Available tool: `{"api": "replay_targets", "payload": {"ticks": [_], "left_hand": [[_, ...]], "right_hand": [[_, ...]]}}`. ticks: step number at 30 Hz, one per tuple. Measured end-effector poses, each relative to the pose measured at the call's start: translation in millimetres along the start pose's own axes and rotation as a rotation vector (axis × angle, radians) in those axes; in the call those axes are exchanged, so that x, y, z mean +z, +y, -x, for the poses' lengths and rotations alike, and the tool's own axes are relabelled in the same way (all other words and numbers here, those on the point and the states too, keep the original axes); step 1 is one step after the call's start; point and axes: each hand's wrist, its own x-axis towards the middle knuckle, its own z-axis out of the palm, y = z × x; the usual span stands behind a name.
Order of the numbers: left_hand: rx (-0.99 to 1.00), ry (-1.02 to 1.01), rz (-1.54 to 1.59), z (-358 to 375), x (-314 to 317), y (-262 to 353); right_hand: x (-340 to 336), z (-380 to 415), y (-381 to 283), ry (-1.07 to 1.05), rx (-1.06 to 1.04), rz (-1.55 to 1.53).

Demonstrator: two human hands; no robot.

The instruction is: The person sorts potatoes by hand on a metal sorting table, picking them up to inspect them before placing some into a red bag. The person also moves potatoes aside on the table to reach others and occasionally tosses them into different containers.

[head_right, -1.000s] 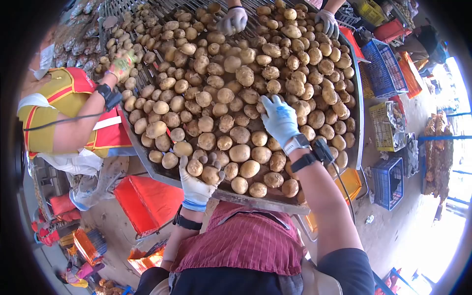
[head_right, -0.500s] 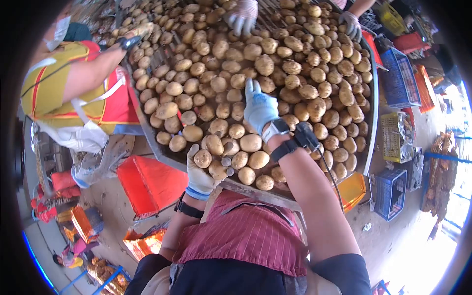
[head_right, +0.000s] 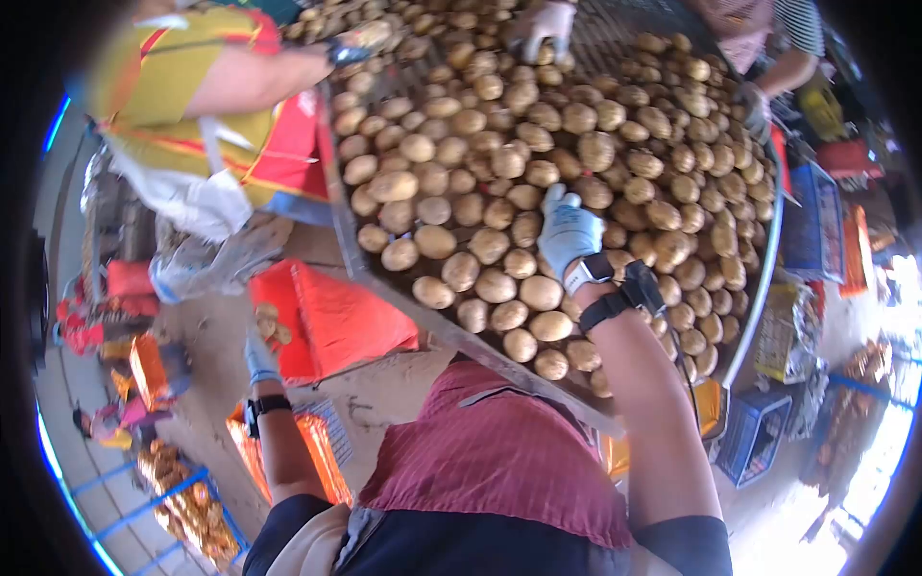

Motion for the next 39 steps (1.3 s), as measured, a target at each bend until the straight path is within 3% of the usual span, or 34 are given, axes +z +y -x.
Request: {"api": "replay_targets", "payload": {"ticks": [1,2,4,6,8,10,11,13,15,16,17,19,20,21,22,23,24,25,27,29,31,32,33,34,35,36,37,39], "left_hand": [[0.147,0.521,-0.238,13.3,39.8,-1.5],[0.127,0.497,-0.231,10.8,58.5,-10.7],[0.129,0.543,-0.605,14.0,87.8,-31.2],[0.091,0.37,-0.627,22.9,162.3,-70.0],[0.086,0.032,-0.691,34.8,222.1,-107.4],[-0.178,-0.218,-0.351,38.6,256.9,-144.6],[-0.332,-0.299,-0.102,37.3,268.3,-164.8],[-0.581,-0.385,0.296,45.8,313.3,-179.2],[-0.725,-0.295,0.401,53.4,341.9,-189.0],[-0.747,-0.084,0.351,56.0,350.6,-198.9],[-0.682,-0.267,0.365,51.6,342.2,-211.8],[-0.47,-0.291,0.335,49.9,328.4,-218.2],[-0.612,-0.156,0.799,41.1,304.0,-230.2],[-0.616,-0.151,0.794,44.2,310.9,-222.3],[-0.647,-0.285,0.709,49.8,316.3,-210.9],[-0.667,-0.415,0.625,52.6,318.9,-202.5],[-0.697,-0.378,0.674,50.3,315.5,-199.4],[-0.664,-0.394,0.682,45.7,308.1,-204.3],[-0.754,-0.162,0.629,48.9,320.9,-187.1],[-0.734,-0.244,0.601,41.7,302.6,-191.1],[-0.757,-0.325,0.653,38.8,293.9,-188.5],[-0.739,-0.565,0.839,34.4,290.0,-191.2],[-0.728,-0.569,0.848,35.5,296.8,-186.0],[-0.689,-0.395,0.807,40.2,305.6,-180.0],[-0.654,-0.22,0.759,45.6,314.8,-174.2],[-0.589,-0.259,0.811,48.1,322.8,-173.0],[-0.591,-0.259,0.813,47.4,320.0,-175.5],[-0.531,-0.262,0.731,47.1,308.9,-185.2]], "right_hand": [[-11.5,4.4,1.6,-0.054,-0.007,-0.043],[-19.9,10.7,5.7,-0.111,0.009,-0.183],[-23.0,17.6,10.4,-0.141,-0.006,-0.252],[-20.6,19.4,0.3,-0.154,0.04,-0.243],[-22.0,12.7,6.2,-0.134,0.036,-0.383],[-3.9,6.6,32.5,-0.006,0.006,-0.787],[6.7,4.6,42.7,-0.201,0.082,-0.962],[-16.6,43.6,24.5,0.188,0.064,-1.235],[-40.6,80.5,-12.2,0.247,-0.059,-1.14],[-48.6,99.0,-34.9,0.299,-0.13,-0.956],[-53.7,114.6,-52.6,0.345,-0.201,-0.771],[-55.8,132.3,-64.7,0.398,-0.317,-0.706],[-48.7,131.0,-62.5,0.406,-0.364,-0.751],[-47.2,124.0,-51.5,0.403,-0.329,-0.85],[-45.1,111.1,-32.6,0.396,-0.292,-0.953],[-21.5,89.2,-9.2,0.532,-0.184,-0.601],[-38.7,81.1,13.7,0.5,-0.082,-0.443],[-20.4,66.5,30.5,0.393,0.168,-0.113],[7.5,44.2,56.1,0.213,0.196,0.148],[5.6,29.3,59.4,0.016,0.185,0.17],[-18.5,35.3,66.8,0.045,0.114,-0.048],[-5.6,36.8,69.5,0.19,0.181,-0.276],[-21.5,42.5,54.8,0.332,0.243,-0.503],[-42.8,58.4,46.0,0.08,0.346,-0.893],[-48.7,73.0,24.0,0.138,0.186,-1.182],[-7.9,79.5,3.0,0.091,0.15,-1.95],[-48.9,91.1,-16.9,0.159,-0.269,-1.208],[-32.3,75.5,-33.6,0.201,-0.302,-1.055]]}}
